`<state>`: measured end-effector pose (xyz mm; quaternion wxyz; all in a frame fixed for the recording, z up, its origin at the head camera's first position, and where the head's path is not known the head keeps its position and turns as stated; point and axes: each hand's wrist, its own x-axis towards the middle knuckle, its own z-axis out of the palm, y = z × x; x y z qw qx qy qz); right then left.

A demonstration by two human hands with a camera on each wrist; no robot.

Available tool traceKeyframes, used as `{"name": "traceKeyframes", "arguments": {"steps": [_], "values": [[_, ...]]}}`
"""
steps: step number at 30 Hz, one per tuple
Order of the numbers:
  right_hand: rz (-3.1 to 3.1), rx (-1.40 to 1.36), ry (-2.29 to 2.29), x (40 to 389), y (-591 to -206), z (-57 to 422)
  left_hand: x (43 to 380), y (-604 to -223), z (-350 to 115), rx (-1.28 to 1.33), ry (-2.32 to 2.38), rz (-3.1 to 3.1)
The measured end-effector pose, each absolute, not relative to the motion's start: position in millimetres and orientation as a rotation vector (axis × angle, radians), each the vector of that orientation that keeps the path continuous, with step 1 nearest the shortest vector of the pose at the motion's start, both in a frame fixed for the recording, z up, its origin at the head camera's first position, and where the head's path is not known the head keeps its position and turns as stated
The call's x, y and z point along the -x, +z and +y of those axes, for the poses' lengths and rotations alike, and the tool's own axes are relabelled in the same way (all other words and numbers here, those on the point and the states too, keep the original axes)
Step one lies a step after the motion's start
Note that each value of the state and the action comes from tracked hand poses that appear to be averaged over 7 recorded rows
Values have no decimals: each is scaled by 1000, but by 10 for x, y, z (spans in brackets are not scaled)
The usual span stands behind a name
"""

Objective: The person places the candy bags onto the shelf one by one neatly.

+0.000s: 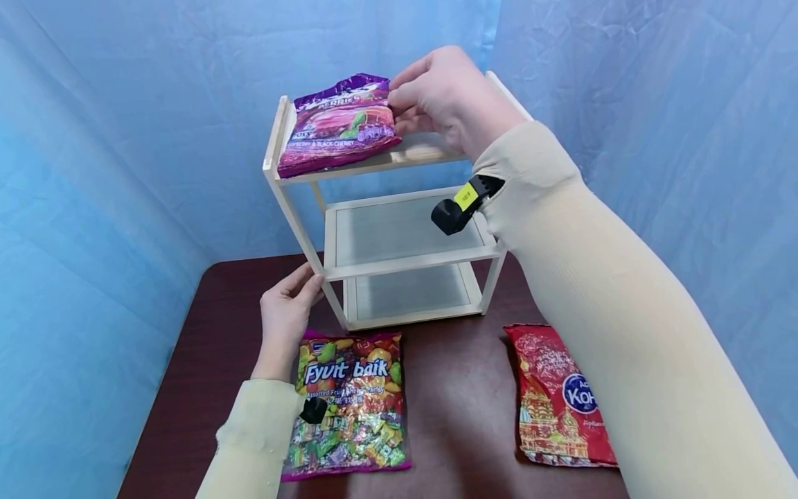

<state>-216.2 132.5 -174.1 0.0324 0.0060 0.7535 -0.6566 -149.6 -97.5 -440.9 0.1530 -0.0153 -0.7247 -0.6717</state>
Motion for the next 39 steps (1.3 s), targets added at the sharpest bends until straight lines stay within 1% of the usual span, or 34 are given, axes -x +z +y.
{"name": "traceKeyframes", "arguments": {"steps": [13, 24, 31, 39], "values": [[2229, 25, -2102, 2125, -1704, 1443, 1499, -4420, -970, 34, -1900, -2079], [2311, 242, -2072, 1989, -1676, 1680, 1462, -4400, -988, 19, -1899, -2098], [2288, 305, -2097, 1886, -1629, 1952, 1469, -4393, -991, 35, -1889, -2105], [2248, 439, -2146, 1674, -1670, 2413, 1474, -4386, -987, 29, -1874, -2121]]}}
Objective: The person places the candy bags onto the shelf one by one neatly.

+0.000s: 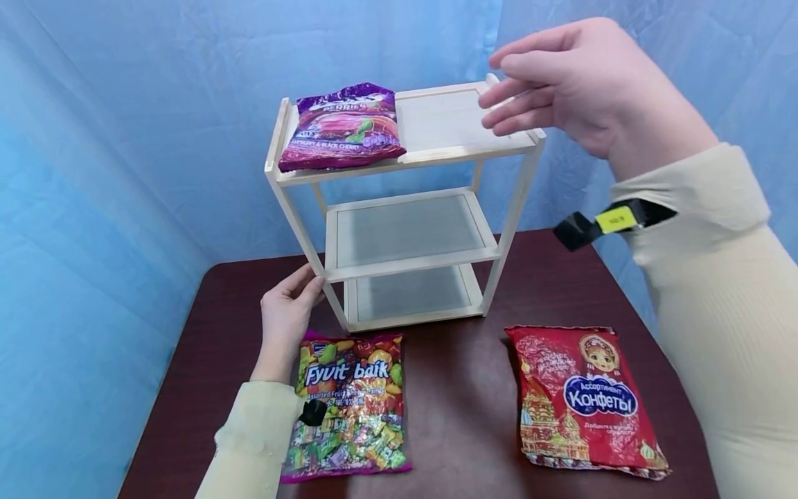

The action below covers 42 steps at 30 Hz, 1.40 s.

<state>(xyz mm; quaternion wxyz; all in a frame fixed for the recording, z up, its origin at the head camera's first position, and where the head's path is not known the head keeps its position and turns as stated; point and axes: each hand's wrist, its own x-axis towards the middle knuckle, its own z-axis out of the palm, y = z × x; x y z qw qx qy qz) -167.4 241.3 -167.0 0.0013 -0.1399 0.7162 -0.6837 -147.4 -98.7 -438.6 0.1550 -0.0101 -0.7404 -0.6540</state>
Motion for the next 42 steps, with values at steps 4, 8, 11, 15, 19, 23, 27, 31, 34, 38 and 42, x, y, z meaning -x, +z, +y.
{"name": "traceKeyframes", "arguments": {"steps": [4, 8, 11, 15, 19, 23, 27, 31, 34, 38, 42], "values": [[2273, 506, -2164, 1533, -1740, 2664, 1484, -4392, -974, 40, -1878, -2120], [2287, 522, -2200, 1414, -1868, 2919, 1489, -4399, -962, 52, -1891, -2119], [2257, 509, -2242, 1349, -1989, 3118, 1491, -4401, -951, 57, -1900, -2118], [2251, 488, -2243, 1295, -2153, 3340, 1499, -4403, -948, 51, -1888, -2124], [2283, 457, -2180, 1263, -2328, 3498, 1517, -4416, -960, 44, -1883, -2129], [2513, 372, -1939, 1230, -2512, 3620, 1594, -4506, -999, 54, -1911, -2114], [2697, 295, -1682, 1213, -2717, 3727, 1663, -4607, -1037, 58, -1915, -2107], [2719, 190, -1603, 1206, -2929, 3839, 1678, -4636, -1043, 72, -1894, -2108], [2694, 133, -1568, 1191, -3100, 3941, 1671, -4637, -1045, 75, -1887, -2104], [2672, 102, -1494, 1145, -3356, 4090, 1663, -4630, -1043, 76, -1889, -2103], [2666, 51, -1424, 1095, -3624, 4240, 1669, -4635, -1041, 82, -1896, -2107]]}}
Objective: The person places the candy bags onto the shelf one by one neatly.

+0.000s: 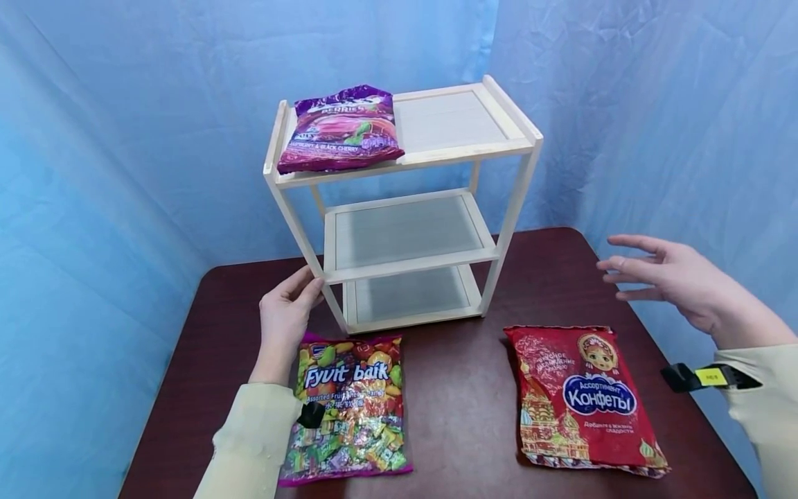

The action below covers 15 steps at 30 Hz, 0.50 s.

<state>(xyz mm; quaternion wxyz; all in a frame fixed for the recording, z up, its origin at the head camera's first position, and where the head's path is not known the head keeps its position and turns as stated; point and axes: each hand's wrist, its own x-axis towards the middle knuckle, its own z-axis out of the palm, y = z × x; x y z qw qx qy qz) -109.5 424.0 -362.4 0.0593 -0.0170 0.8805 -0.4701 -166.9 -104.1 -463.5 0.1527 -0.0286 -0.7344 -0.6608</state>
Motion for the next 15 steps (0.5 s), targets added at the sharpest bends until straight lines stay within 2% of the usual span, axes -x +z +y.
{"name": "traceKeyframes", "arguments": {"steps": [15], "values": [[2447, -154, -1392, 900, -4475, 4774, 1680, -4662, -1049, 93, -1896, -2106]]}}
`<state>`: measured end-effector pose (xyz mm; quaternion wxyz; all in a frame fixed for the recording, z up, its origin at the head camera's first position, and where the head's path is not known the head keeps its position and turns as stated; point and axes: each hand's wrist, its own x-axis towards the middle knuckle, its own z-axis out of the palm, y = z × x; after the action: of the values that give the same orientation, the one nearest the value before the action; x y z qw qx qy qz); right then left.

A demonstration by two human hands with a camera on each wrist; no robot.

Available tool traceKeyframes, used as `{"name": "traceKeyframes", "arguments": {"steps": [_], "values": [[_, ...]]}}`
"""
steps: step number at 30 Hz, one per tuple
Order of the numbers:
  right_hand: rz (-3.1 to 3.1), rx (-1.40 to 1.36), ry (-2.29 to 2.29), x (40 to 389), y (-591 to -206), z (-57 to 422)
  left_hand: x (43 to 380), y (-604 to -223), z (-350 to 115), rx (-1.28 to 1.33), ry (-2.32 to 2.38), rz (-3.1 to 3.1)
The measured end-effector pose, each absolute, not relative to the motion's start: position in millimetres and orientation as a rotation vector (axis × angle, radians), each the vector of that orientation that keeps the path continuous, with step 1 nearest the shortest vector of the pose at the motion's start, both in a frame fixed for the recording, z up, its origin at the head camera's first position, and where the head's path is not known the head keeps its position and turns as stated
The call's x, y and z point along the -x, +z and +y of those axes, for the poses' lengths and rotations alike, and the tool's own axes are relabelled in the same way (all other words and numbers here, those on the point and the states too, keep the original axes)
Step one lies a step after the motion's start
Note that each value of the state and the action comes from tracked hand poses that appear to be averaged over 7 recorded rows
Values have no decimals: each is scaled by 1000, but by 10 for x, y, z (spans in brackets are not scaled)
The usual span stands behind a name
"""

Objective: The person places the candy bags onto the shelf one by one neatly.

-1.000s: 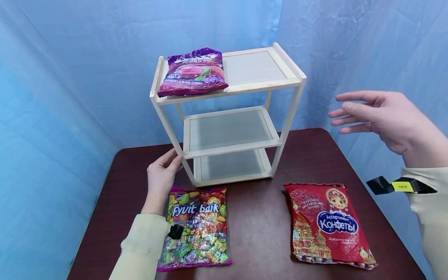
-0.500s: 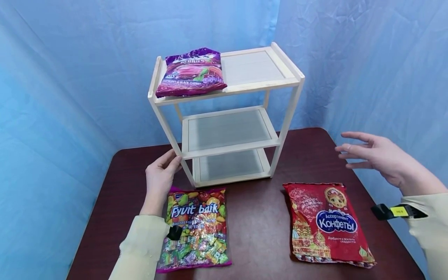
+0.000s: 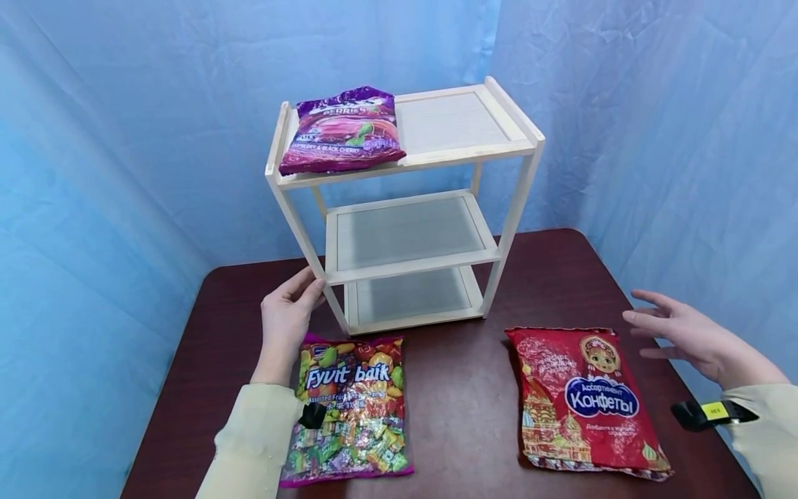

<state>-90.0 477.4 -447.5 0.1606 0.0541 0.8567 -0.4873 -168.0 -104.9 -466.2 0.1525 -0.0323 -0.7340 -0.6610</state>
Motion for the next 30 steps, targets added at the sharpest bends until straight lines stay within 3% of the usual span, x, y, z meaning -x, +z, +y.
{"name": "traceKeyframes", "arguments": {"steps": [11, 30], "values": [[2288, -362, -1359, 830, -4873, 5008, 1679, -4667, -1047, 87, -1916, -2096], [2063, -473, -1458, 694, -5236, 5197, 1660, -4652, -1034, 76, -1887, -2109]]}}
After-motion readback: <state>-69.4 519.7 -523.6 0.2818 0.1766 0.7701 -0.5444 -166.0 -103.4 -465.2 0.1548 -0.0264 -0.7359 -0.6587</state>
